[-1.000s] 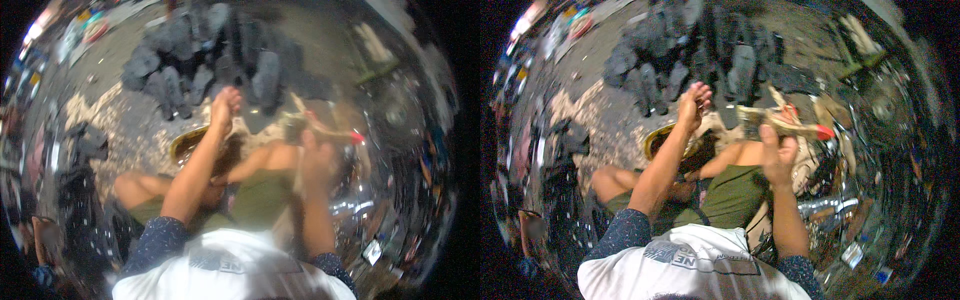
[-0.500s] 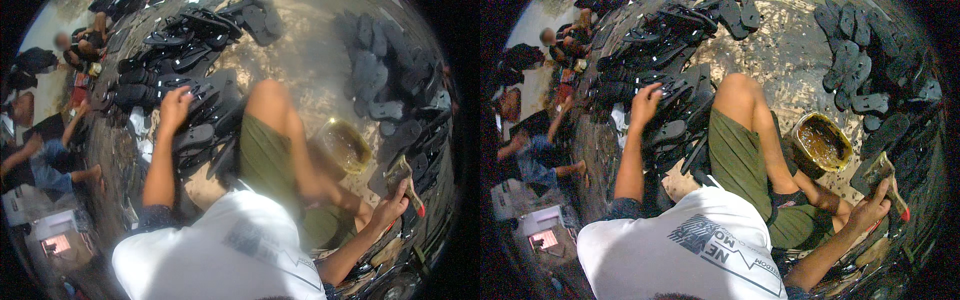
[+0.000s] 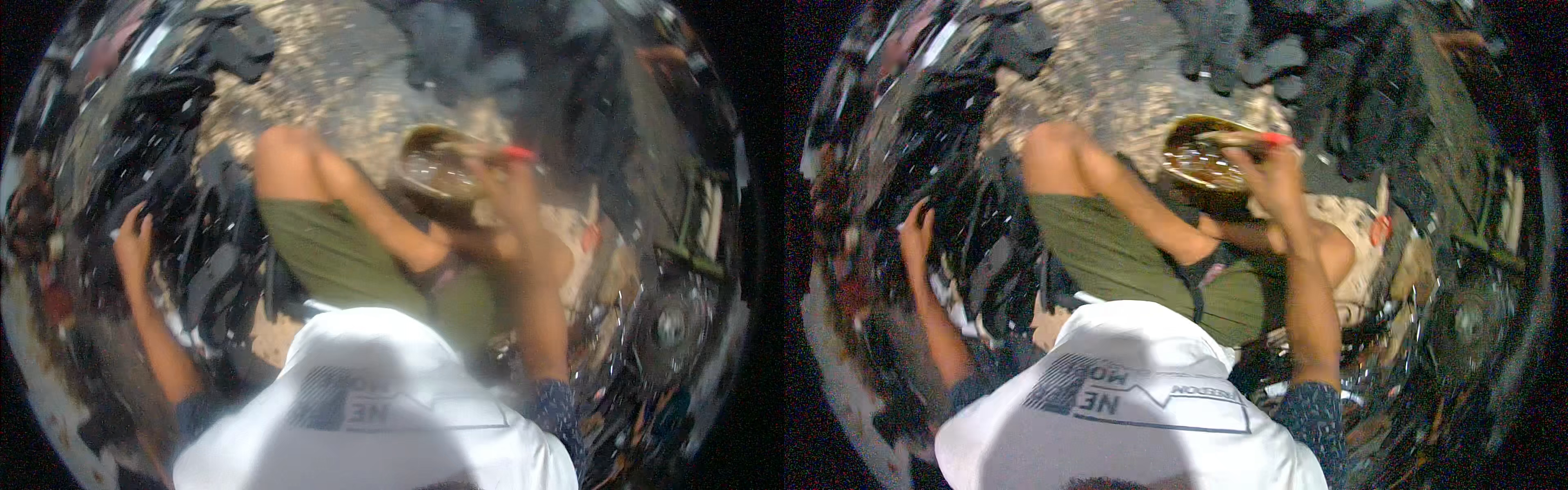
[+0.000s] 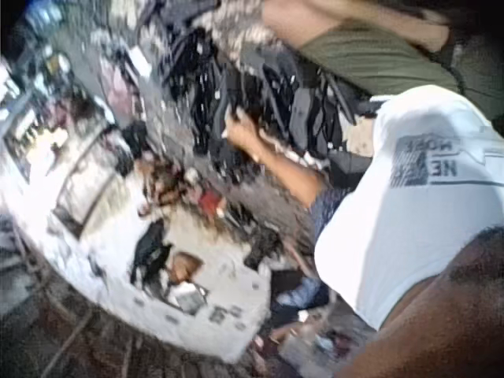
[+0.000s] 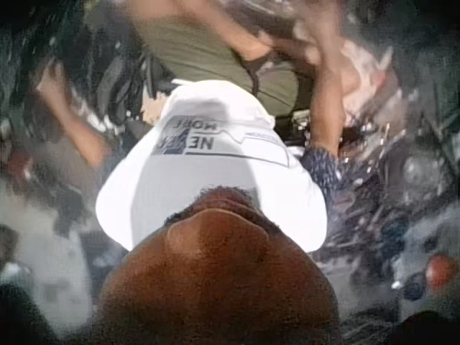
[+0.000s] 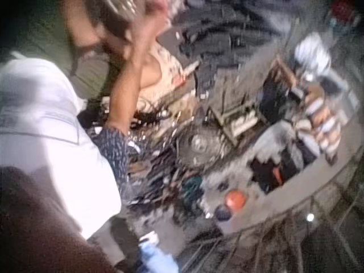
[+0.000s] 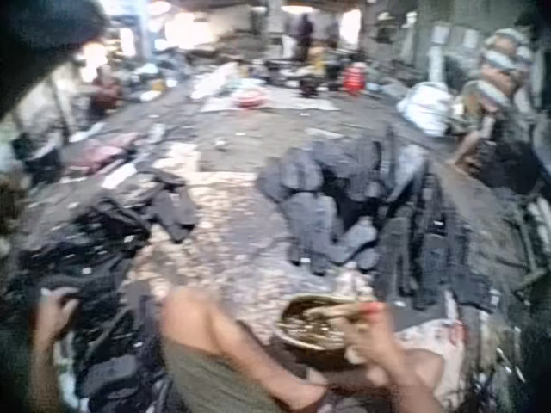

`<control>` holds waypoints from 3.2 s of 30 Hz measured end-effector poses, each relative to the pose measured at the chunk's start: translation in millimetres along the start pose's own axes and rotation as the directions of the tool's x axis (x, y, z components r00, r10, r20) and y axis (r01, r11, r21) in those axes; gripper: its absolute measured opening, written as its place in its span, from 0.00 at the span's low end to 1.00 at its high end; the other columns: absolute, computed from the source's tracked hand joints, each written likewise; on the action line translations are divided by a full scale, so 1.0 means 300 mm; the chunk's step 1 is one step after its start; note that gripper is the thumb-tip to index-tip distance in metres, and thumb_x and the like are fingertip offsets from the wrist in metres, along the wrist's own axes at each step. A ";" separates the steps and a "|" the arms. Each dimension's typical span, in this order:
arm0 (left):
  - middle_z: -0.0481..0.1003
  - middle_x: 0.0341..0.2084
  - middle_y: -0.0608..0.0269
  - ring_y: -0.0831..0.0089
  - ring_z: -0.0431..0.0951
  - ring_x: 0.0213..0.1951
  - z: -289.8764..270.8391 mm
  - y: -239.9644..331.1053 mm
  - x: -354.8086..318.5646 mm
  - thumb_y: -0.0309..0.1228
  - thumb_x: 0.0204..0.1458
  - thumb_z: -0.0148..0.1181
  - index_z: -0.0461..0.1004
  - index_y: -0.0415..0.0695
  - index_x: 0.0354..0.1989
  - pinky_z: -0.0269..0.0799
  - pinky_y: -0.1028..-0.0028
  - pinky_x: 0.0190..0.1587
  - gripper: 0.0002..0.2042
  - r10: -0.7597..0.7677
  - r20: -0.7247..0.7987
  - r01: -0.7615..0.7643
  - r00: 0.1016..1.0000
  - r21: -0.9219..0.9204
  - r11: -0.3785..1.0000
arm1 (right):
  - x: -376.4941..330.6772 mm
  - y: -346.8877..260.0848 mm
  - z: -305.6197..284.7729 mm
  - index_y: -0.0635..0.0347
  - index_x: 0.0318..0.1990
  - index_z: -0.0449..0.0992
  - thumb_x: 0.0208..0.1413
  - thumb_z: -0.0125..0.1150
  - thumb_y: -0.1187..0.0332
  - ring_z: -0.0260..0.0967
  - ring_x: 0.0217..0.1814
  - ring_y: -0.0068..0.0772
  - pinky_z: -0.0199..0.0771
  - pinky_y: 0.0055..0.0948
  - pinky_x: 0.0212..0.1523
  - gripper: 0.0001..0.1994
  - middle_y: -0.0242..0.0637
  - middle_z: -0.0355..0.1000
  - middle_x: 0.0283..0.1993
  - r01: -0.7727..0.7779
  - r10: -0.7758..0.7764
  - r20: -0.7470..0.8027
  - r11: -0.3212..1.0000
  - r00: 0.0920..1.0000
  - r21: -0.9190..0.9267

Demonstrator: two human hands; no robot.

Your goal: The person sits on the floor and repeatedly paints black sandals with a brush dipped in a small container of liquid. They handle each sandal one at a time, applying the liquid to the surface and then placing the sandal back on the floor.

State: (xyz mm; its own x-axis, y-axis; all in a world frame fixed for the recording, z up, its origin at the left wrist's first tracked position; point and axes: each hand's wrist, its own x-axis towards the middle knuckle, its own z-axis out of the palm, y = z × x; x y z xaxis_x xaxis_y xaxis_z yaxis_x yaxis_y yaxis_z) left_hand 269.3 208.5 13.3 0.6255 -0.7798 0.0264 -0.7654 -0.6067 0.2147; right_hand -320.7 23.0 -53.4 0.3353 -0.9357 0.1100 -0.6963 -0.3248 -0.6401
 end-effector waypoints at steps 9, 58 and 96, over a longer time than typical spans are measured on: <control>0.75 0.49 0.61 0.72 0.75 0.49 -0.060 0.488 -0.087 0.29 0.61 0.56 0.71 0.40 0.56 0.66 0.74 0.55 0.16 0.158 -0.477 -0.457 0.865 -0.616 0.642 | 0.054 -0.085 0.071 0.55 0.40 0.82 0.49 0.71 0.69 0.75 0.48 0.36 0.73 0.30 0.49 0.10 0.39 0.80 0.38 -0.107 0.206 -0.178 0.887 0.962 0.450; 0.60 0.64 0.45 0.51 0.67 0.60 0.262 0.801 -0.655 0.64 0.55 0.48 0.54 0.45 0.69 0.74 0.56 0.54 0.41 0.756 0.482 0.876 0.444 -0.412 -0.252 | 0.081 -0.049 0.147 0.60 0.43 0.79 0.52 0.67 0.59 0.76 0.45 0.50 0.73 0.40 0.46 0.16 0.51 0.77 0.40 -0.242 0.248 0.164 0.969 0.955 -0.052; 0.73 0.54 0.55 0.60 0.75 0.51 0.295 1.235 -0.376 0.48 0.62 0.48 0.66 0.44 0.61 0.70 0.60 0.57 0.25 0.799 0.266 0.772 0.540 -0.533 -0.345 | -0.012 -0.344 -0.160 0.63 0.49 0.75 0.63 0.52 0.58 0.70 0.55 0.33 0.67 0.32 0.57 0.18 0.38 0.74 0.48 0.449 -0.479 -0.076 0.740 0.874 0.500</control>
State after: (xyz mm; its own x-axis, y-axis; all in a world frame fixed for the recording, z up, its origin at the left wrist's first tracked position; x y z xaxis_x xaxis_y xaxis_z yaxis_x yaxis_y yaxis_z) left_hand -98.3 57.9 3.6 -0.3138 -0.9466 -0.0739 0.8278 -0.3108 0.4670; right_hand -280.5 53.2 48.7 0.5788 -0.6729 0.4607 -0.0473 -0.5917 -0.8048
